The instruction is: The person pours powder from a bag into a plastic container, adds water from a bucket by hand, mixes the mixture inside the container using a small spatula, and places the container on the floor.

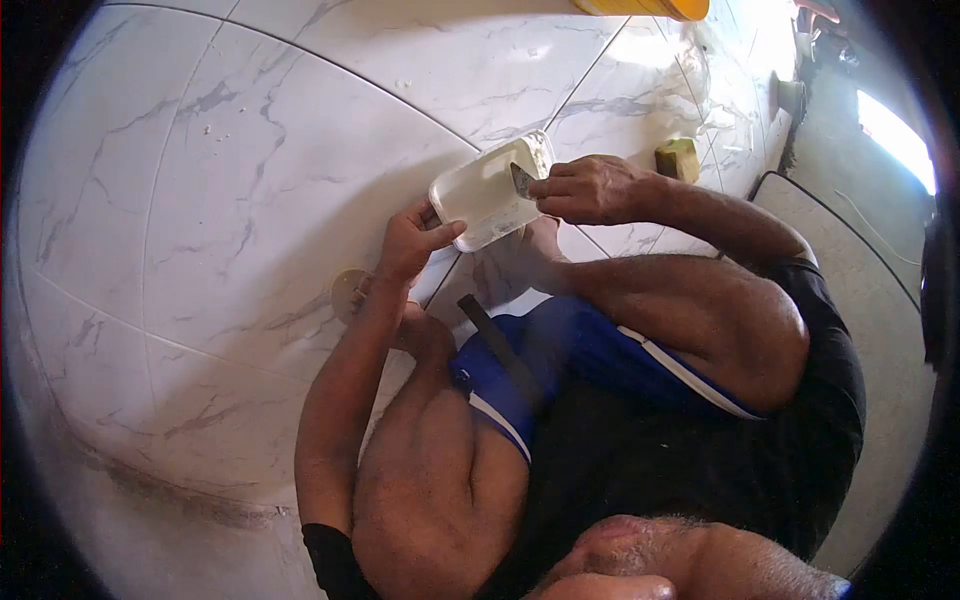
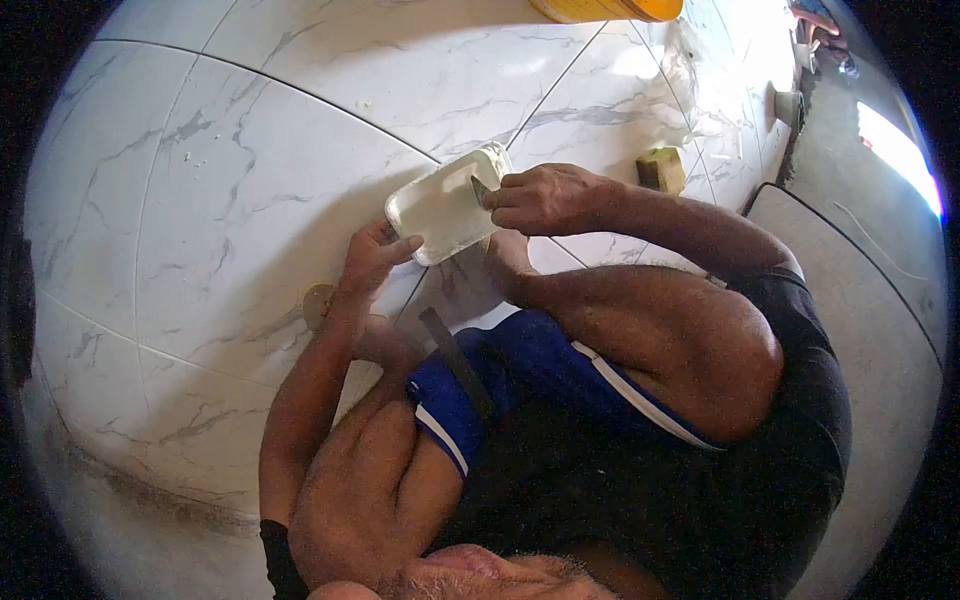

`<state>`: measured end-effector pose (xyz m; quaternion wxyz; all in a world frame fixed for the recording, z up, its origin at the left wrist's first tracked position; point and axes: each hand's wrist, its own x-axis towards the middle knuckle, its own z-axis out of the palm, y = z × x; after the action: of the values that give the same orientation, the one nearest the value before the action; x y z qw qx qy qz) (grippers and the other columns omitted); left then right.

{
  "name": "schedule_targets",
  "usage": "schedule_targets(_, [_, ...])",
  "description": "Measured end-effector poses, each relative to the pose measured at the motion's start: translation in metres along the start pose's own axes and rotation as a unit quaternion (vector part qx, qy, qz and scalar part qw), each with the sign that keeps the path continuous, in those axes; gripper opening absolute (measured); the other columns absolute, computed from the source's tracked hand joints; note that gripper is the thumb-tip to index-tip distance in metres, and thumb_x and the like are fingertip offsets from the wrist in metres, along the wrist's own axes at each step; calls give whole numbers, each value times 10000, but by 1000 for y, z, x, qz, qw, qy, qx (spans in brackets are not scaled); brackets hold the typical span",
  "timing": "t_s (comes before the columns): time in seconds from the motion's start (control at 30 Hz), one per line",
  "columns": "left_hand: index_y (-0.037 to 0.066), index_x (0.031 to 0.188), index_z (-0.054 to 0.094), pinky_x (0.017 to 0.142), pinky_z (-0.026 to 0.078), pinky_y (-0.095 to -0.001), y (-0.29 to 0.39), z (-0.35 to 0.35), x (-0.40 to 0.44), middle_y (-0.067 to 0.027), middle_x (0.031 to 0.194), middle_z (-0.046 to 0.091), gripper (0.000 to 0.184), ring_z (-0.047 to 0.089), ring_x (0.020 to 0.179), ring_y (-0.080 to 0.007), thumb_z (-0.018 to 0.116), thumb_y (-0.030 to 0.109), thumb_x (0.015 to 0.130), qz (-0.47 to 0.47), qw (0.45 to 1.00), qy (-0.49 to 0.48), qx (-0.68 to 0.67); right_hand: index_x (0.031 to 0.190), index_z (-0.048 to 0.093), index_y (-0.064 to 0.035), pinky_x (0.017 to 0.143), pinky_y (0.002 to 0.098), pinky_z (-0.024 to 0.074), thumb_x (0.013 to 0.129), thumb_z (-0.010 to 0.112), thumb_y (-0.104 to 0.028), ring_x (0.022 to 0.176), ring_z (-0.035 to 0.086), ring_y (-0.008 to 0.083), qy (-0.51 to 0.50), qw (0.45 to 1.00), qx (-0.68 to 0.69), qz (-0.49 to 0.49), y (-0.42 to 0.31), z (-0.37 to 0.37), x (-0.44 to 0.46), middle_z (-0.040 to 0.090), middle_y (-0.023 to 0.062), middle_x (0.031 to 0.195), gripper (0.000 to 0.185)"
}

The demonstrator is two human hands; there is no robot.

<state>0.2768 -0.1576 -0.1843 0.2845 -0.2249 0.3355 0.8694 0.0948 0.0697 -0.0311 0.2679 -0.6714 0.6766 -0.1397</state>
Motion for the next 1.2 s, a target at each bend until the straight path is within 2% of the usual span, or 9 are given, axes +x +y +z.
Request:
schedule_targets(0.1, [-63, 1295, 585, 990, 488, -349, 0, 1, 0, -146, 1204, 668, 578, 635, 1102, -216, 821, 101, 794, 10, 1000, -2, -7, 882, 550, -63, 668, 346, 609, 783, 668, -123, 882, 645, 219, -8, 1000, -9, 14, 0, 0, -6, 623, 92, 1080, 166])
schedule_targets(0.3, [-60, 1281, 595, 985, 489, -346, 0, -2, 2, -143, 1197, 670, 562, 638, 1092, -213, 821, 108, 795, -1, 1000, 2, 6, 865, 550, -67, 716, 335, 606, 811, 668, -164, 909, 627, 208, -90, 994, -14, 57, -1, -5, -13, 601, 68, 1008, 162])
schedule_targets(0.5, [-54, 1256, 612, 958, 502, -338, 4, 3, 1, -139, 1184, 672, 552, 642, 1064, -203, 830, 118, 779, 7, 1000, 5, -4, 888, 567, -74, 755, 318, 598, 832, 647, -139, 949, 627, 197, -172, 979, -78, 76, -3, -14, -8, 597, 52, 999, 117])
schedule_targets(0.7, [-49, 1238, 617, 900, 534, -328, -9, 3, 6, -122, 1141, 679, 556, 645, 1010, -181, 841, 131, 763, 26, 998, 20, -49, 915, 591, -76, 822, 325, 584, 843, 639, -138, 999, 624, 205, -170, 975, -105, 94, -3, -33, 1, 612, 58, 1034, 106])
schedule_targets(0.73, [-49, 1236, 618, 891, 539, -325, -9, 4, 6, -119, 1136, 679, 557, 645, 1004, -178, 843, 132, 760, 27, 998, 22, -55, 924, 596, -77, 839, 328, 580, 850, 635, -149, 1008, 621, 214, -196, 969, -87, 120, -7, -41, 8, 617, 60, 1055, 111])
schedule_targets(1.03, [-60, 1254, 603, 917, 530, -322, -6, 3, 2, -124, 1166, 673, 548, 649, 1032, -178, 823, 84, 772, 35, 998, 13, -53, 906, 564, -47, 793, 338, 585, 816, 640, -113, 966, 622, 223, -70, 989, -84, 102, -14, -32, 6, 623, 89, 1090, 135])
schedule_targets(1.13, [-66, 1265, 596, 944, 516, -324, -5, 4, 1, -127, 1174, 672, 551, 644, 1052, -181, 817, 68, 778, 52, 998, 15, -36, 910, 565, -47, 773, 334, 591, 824, 642, -120, 946, 628, 224, -65, 992, -59, 86, -12, -31, 10, 627, 81, 1075, 137])
schedule_targets(1.2, [-64, 1269, 596, 955, 508, -323, -4, 5, 1, -125, 1176, 672, 554, 637, 1067, -181, 818, 65, 779, 38, 999, 18, -20, 910, 569, -50, 771, 330, 595, 832, 644, -125, 942, 632, 224, -101, 989, -46, 94, -5, -23, 11, 627, 78, 1045, 132])
